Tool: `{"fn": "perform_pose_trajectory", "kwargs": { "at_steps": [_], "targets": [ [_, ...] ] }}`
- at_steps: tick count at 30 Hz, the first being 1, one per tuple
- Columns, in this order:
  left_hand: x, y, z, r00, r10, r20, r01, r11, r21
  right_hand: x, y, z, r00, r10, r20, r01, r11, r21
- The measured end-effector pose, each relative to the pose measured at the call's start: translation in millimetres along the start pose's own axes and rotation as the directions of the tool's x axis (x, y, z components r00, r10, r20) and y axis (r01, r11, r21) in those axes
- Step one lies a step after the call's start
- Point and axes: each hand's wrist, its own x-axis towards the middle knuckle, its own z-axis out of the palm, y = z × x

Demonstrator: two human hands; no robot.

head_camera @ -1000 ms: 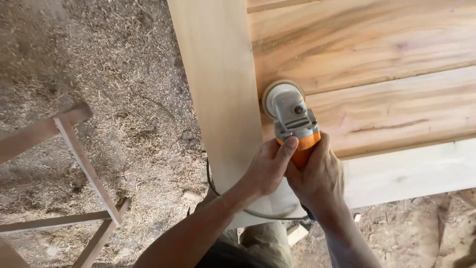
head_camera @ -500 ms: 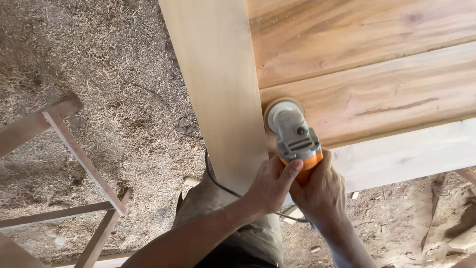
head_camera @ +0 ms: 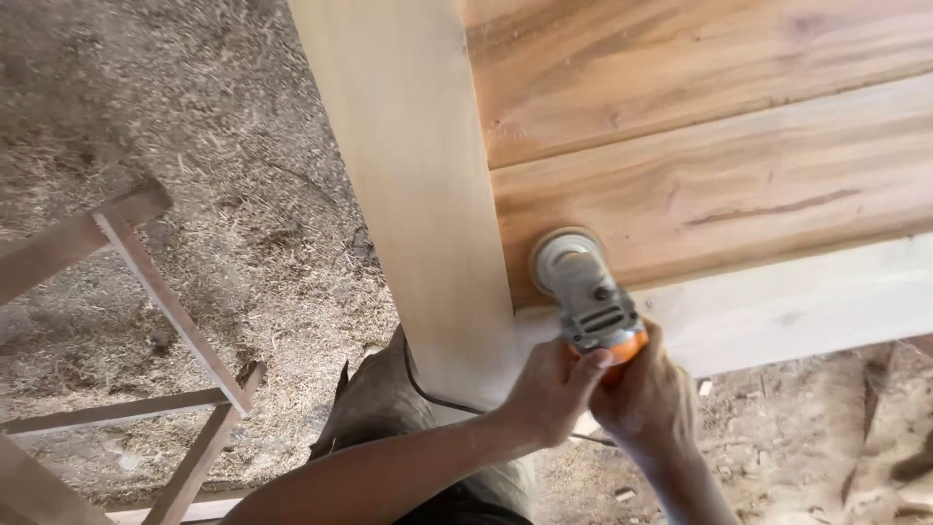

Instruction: Sanding a wooden door panel using an electric angle grinder with a sanding disc attachment.

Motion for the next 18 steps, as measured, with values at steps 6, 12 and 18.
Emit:
{"fn": "perform_pose_trajectory", "kwargs": {
  "at_steps": [6,12,18],
  "targets": [
    [40,17,26,0.992,-0.08,0.099,0.078,0.997,0.024,11,40,-20,0.999,0.036,-0.029,-0.036,0.999,0.008],
    [37,25,13,0.971,-0.164,0.176,0.163,0.986,0.022,18,27,-18,0.996,0.081,-0.037,-0.081,0.997,-0.016],
    [-3,-4,-4,0.998,-0.054,-0.024,0.052,0.996,-0.078,20,-3,-5,0.99,-0.104,0.097,0.109,0.992,-0.056]
  ]
}}
